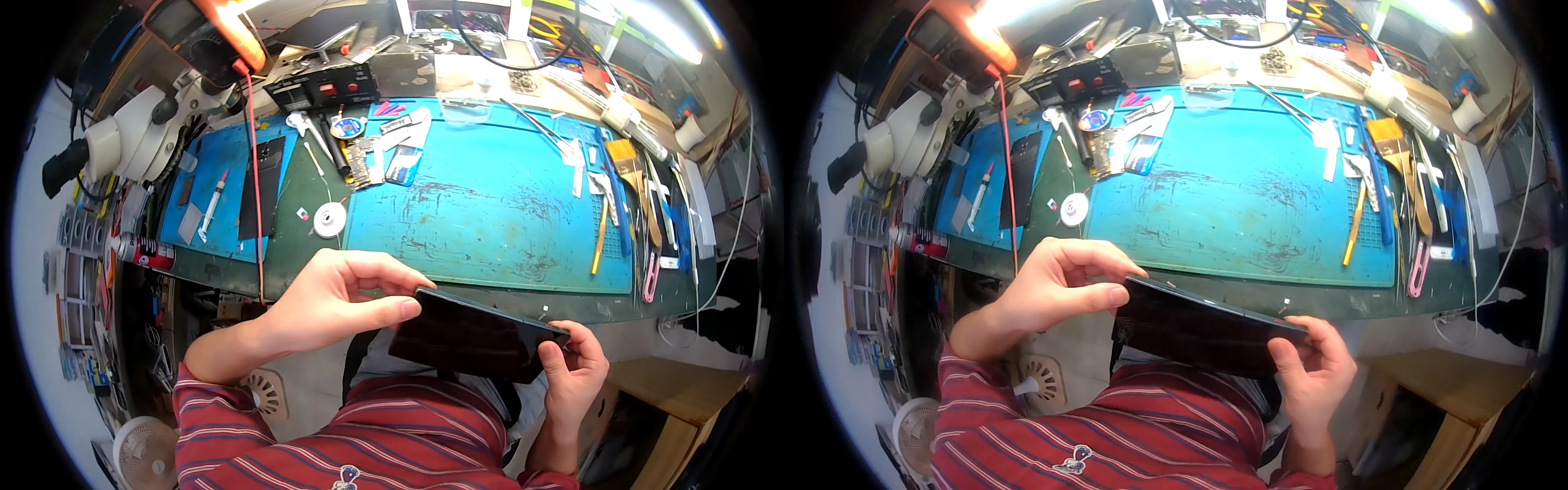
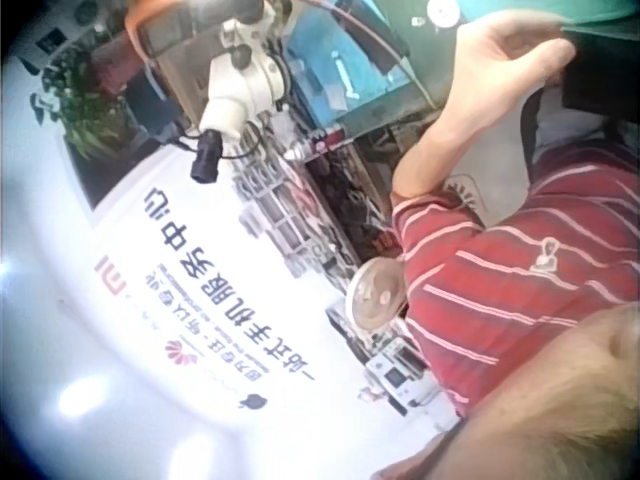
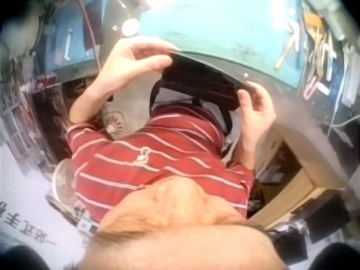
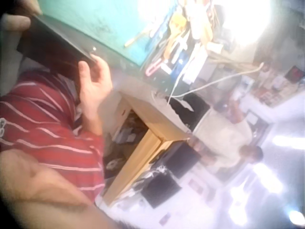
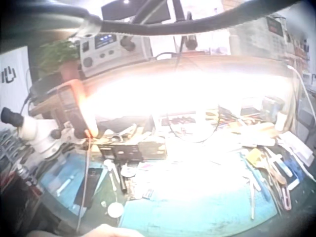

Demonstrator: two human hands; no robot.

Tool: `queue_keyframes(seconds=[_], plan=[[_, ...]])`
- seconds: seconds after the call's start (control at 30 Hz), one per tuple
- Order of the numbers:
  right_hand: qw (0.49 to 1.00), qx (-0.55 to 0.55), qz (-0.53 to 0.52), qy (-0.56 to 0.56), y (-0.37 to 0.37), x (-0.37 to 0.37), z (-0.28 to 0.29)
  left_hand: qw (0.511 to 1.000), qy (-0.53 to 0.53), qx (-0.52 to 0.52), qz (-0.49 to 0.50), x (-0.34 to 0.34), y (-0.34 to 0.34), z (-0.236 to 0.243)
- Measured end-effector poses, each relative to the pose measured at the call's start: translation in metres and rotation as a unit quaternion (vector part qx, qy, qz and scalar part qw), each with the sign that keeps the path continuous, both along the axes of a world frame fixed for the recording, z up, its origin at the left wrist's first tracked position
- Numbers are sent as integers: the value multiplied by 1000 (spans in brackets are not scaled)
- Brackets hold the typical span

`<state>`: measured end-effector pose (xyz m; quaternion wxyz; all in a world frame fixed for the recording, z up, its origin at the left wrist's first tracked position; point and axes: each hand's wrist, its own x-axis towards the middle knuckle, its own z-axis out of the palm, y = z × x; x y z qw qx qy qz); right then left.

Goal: The person cleans the exterior of a black smartphone with a white cloth, then opens the device to access the internal components. They remove the back cover and use a screwdriver to detach parts from the motherboard, placing them into a clear plastic container.

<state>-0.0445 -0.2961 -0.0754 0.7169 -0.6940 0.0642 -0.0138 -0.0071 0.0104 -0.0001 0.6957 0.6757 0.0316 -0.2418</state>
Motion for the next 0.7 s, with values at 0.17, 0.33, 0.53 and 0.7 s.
queue_keyframes(seconds=[0.17, 0.33, 0.53, 0.7], plan=[[999, -38, 6, -6, -3, -3, 2, 1000, -13, -8, -6, -1, 1, -3], [999, -38, -5, -5, 0, -5, 1, 999, -42, -6, -17, -2, 5, -8], [999, -28, -3, -17, -1, -7, -1, 998, -58, -4, -20, -2, 6, -9], [999, -29, 1, -23, -2, -9, -3, 998, -55, -9, -17, -2, 5, -9]])
